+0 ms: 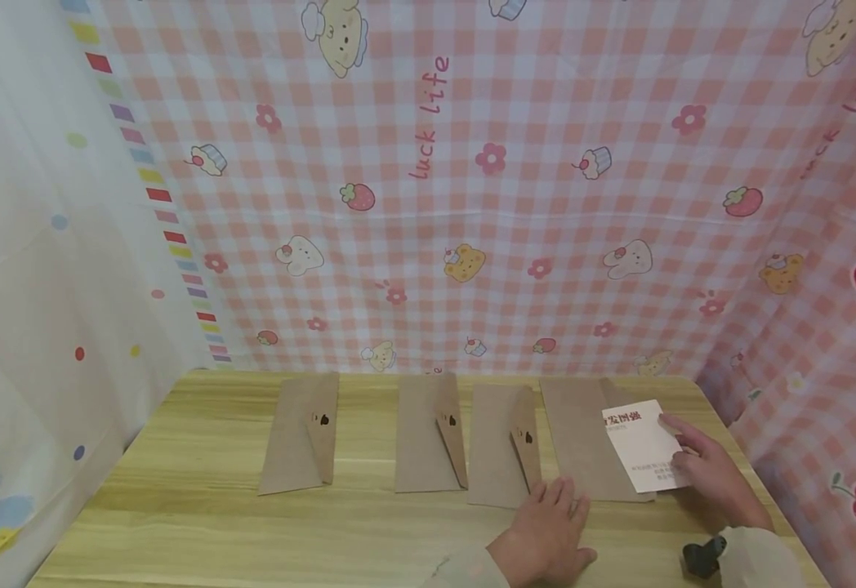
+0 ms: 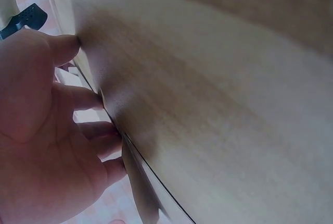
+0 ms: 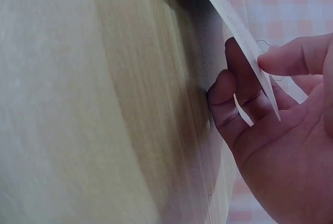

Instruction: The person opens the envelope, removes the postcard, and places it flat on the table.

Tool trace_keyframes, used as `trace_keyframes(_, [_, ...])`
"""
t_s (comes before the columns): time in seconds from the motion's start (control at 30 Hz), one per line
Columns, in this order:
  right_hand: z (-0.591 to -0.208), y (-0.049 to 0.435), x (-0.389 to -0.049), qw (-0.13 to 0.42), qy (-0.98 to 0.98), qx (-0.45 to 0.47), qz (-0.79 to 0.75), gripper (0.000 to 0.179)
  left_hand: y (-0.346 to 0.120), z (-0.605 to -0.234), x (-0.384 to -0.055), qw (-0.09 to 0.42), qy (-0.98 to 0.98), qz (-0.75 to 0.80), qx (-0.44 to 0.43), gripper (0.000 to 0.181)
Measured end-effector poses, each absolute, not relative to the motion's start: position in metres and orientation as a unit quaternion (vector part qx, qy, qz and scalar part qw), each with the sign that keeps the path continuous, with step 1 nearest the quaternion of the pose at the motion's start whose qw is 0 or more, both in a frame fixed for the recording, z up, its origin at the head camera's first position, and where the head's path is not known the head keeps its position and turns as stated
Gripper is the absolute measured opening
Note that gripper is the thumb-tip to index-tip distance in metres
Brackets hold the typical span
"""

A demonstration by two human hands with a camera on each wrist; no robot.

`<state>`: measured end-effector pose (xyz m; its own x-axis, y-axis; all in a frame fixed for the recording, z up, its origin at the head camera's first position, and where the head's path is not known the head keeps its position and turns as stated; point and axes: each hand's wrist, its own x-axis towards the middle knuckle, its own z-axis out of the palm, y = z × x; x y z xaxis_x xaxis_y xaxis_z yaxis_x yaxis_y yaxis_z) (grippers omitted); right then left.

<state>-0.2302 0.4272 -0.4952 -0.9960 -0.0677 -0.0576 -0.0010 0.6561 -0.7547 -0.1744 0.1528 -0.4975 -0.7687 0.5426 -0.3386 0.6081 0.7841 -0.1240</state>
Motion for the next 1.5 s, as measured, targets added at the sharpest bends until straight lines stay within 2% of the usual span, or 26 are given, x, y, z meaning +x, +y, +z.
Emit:
trace_keyframes(0.17, [-0.4923,0.4283,-0.2295,0.077,0.895,-0.015,-0.439,0.061,0.1527,-0.4974,-0.1737,0.147,0.934,-0.112,0.307,0.065])
trace_keyframes(0.5, [-0.4903,0.4271,-0.2283,0.060,0.906,-0.010,-0.419,0.060,0.1528,-0.4988,-0.1737,0.147,0.933,-0.113,0.309,0.065])
trace_keyframes(0.73, [-0.4868,0.4271,-0.2304,0.073,0.903,0.027,-0.423,0.061,0.1529,-0.4988,-0.1736,0.148,0.933,-0.112,0.307,0.065])
trace_keyframes(1.1, [-0.4963,0.4322,-0.2267,-0.003,0.888,0.009,-0.461,0.054,0.1528,-0.5001,-0.1724,0.140,0.934,-0.118,0.305,0.065])
trace_keyframes(1.5, [-0.4881,0.4329,-0.2277,0.013,0.902,0.026,-0.430,0.057,0.1525,-0.4994,-0.1737,0.138,0.935,-0.118,0.304,0.065])
